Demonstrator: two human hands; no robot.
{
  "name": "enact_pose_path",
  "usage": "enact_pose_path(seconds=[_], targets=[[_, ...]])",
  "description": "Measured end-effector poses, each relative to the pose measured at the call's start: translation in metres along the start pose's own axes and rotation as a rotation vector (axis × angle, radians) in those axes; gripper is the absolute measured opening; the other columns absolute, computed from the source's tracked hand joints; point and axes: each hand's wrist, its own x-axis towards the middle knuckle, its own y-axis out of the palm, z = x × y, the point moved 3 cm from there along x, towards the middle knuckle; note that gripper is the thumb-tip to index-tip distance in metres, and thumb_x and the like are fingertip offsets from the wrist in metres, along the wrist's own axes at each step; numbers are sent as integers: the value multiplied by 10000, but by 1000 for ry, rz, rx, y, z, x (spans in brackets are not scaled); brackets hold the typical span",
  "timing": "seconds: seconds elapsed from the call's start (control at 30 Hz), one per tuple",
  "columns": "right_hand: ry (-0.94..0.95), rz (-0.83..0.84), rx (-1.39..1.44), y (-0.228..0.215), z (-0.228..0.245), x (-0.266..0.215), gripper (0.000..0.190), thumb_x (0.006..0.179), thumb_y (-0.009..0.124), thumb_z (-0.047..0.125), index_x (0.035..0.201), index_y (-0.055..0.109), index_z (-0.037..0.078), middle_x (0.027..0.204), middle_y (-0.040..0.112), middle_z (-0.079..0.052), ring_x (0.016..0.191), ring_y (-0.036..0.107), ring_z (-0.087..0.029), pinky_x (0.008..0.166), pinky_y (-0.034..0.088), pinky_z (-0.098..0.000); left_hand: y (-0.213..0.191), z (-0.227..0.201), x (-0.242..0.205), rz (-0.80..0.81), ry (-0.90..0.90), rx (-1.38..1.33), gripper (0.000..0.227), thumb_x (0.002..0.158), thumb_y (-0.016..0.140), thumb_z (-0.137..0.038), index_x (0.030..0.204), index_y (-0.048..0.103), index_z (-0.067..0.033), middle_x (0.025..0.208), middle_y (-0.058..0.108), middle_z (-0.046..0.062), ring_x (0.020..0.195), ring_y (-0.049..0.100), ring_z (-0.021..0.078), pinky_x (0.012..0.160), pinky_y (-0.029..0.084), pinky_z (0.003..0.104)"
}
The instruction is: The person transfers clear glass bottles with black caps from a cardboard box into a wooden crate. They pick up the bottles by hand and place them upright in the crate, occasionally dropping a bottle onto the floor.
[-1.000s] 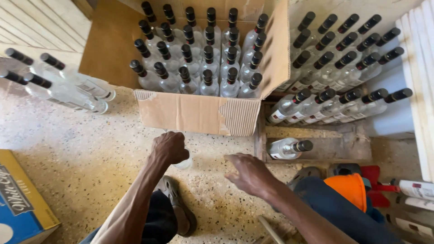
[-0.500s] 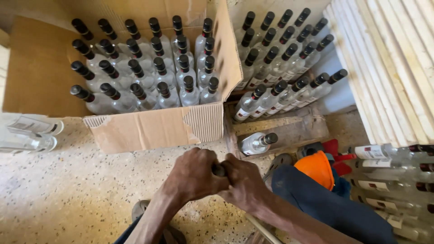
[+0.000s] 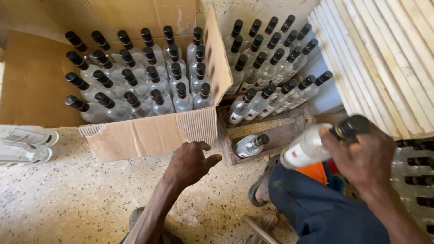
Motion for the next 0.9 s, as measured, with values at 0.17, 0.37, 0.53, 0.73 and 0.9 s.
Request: enact_pose_path(seconds=[0.17, 0.37, 0.53, 0.73, 0.9], targets=[[-119, -135, 202, 84, -38, 34, 356, 924, 887, 257, 823, 686, -18, 719, 660, -184, 642, 666, -353, 546, 521, -420, 14, 8, 21, -13, -18, 52, 549, 897, 715, -464, 1312, 659, -109, 956, 807, 116, 993, 754, 297, 896, 589, 481], [137, 68, 459, 156, -39, 34, 381, 801, 903, 247, 702, 667, -34, 624, 641, -231, 713, 698, -422, 646, 522, -454, 23, 3, 37, -23, -20, 84, 524, 875, 707, -442, 1295, 692, -128, 950, 793, 133, 1103, 713, 393, 959, 571, 537], [285, 361, 461, 210, -49, 25, 425, 882, 812, 280, 1022, 640, -83, 894, 693, -292, 981, 681, -519, 782, 554, -634, 31, 5, 55, -28, -13, 98, 527, 881, 697, -442, 1297, 686, -120, 939, 793, 135, 1093, 714, 408, 955, 572, 541], [206, 412, 563, 252, -54, 4, 375, 882, 816, 280, 731, 559, 52, 589, 561, -129, 645, 660, -357, 576, 381, -415, 38, 2, 60, -15, 1, 92, 520, 901, 696, -436, 1291, 687, -92, 891, 789, 150, 1060, 724, 424, 945, 570, 555], [226, 403, 653, 239, -43, -1, 353, 926, 809, 238, 773, 559, 42, 577, 558, -95, 624, 657, -315, 540, 451, -369, 40, 2, 66, -6, 9, 98, 523, 906, 694, -434, 1287, 685, -75, 901, 793, 161, 1061, 725, 429, 934, 568, 568]])
